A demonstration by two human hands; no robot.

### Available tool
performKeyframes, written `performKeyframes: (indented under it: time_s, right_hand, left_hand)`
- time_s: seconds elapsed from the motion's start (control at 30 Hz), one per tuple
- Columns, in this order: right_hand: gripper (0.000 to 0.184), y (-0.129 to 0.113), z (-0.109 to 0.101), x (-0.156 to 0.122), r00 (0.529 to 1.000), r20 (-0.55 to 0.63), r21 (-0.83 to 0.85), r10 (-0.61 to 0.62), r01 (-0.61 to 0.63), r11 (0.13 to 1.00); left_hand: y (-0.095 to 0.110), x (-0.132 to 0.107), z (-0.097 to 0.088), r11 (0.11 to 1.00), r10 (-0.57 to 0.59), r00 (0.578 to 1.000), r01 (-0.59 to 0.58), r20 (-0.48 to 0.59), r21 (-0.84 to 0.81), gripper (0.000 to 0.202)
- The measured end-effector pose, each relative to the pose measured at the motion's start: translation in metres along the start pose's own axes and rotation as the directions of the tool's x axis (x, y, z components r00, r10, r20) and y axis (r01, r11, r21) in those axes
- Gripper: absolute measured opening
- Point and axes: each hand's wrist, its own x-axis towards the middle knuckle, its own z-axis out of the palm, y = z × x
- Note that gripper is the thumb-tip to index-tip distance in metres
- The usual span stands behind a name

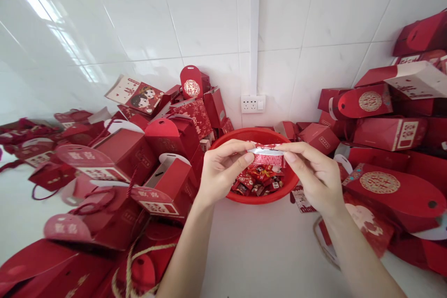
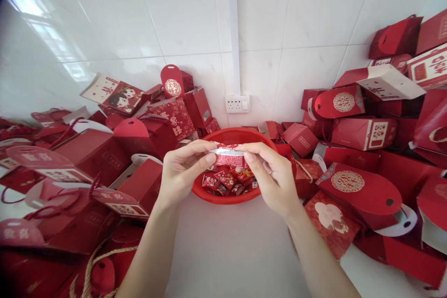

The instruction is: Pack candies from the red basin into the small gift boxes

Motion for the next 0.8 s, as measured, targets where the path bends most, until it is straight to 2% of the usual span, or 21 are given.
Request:
performKeyframes:
  time_s: [0.8]
  right_hand:
    - [0.017,-0.0006,-0.0041,-0.0001,0.999,0.013,-0.102,-0.030,0.031,0.994]
  left_hand:
    - [-0.0009,-0.0001,0.0007,1.000,0.010,1.000,-0.010,0.007,0.022,0.013]
